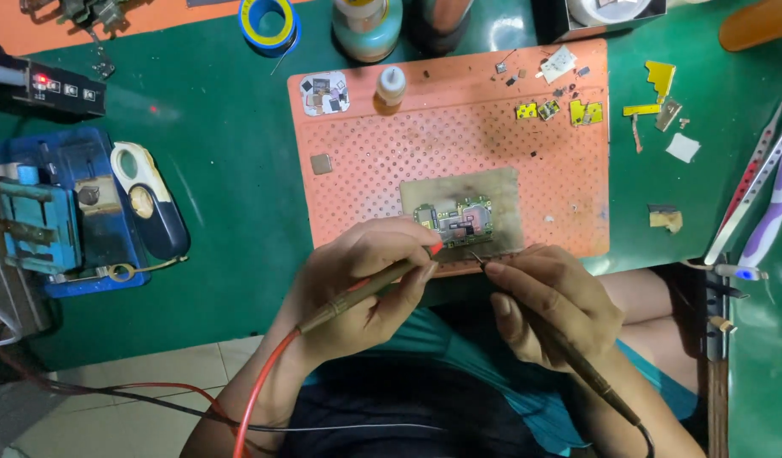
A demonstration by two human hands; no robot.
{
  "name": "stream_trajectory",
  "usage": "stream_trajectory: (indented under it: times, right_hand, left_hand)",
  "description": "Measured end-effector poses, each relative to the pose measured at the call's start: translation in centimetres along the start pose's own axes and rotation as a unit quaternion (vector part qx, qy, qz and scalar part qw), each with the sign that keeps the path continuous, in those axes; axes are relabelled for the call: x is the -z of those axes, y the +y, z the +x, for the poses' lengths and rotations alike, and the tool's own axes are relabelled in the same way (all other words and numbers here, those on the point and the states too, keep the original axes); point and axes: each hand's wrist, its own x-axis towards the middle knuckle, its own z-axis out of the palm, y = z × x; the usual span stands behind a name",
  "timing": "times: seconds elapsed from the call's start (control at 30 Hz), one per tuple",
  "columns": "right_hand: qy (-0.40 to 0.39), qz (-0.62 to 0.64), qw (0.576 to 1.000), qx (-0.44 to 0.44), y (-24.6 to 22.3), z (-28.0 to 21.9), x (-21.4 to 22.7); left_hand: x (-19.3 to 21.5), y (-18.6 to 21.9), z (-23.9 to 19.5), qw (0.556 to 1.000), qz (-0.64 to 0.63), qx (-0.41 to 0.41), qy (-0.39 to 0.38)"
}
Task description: The person uses a soldering iron and multimeter probes to work on a small circuit board placed on a mat. They then apply a liquid from a small bottle onto the board.
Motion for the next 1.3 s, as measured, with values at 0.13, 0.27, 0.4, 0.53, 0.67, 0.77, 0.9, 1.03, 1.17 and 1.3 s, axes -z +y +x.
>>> stream_trajectory:
  times: [0.13,0.27,0.4,0.53,0.67,0.77,0.9,1.03,1.17,1.3]
  right_hand:
    - [-0.015,-0.006,1.000,0.017,-0.3,0.6,-0.2]
    - [-0.031,-0.019,0.999,0.019,-0.2,0.3,-0.1]
    - [-0.021,-0.085,0.994,0.062,0.2,-0.3,-0.6]
    - [-0.037,-0.120,0.989,0.077,-0.1,0.0,-1.0]
    - [-0.027,-0.083,0.994,0.072,-0.3,0.0,-1.3]
    - [-0.030,-0.074,0.995,0.059,-0.3,-0.4,-1.4]
    - [-0.039,-0.080,0.993,0.075,0.3,-0.9,-1.3]
    - [-0.047,-0.085,0.993,0.059,-0.2,-0.9,-1.1]
    - [-0.071,-0.088,0.993,0.023,-0.3,-0.8,-1.1]
    - [-0.063,-0.091,0.994,0.021,-0.4,-0.6,-1.3]
  left_hand:
    - [0.1,0.1,0.2,1.000,-0.012,-0.003,-0.010]
    - [0.1,0.1,0.1,1.000,0.020,0.004,-0.014]
    - [0.3,0.2,0.2,0.997,0.073,-0.021,-0.017]
    - [0.2,0.0,0.1,0.996,0.081,-0.032,-0.009]
    - [0.2,0.2,0.0,0.992,0.105,-0.062,0.012]
    - [0.4,0.7,0.2,0.992,0.107,-0.069,0.025]
    - [0.4,0.7,0.0,0.990,0.105,-0.084,0.034]
    - [0.6,0.7,-0.1,0.992,0.088,-0.090,0.031]
    - [0.5,0.4,-0.4,0.994,0.077,-0.069,0.017]
    - [0.5,0.2,-0.5,0.996,0.068,-0.063,0.003]
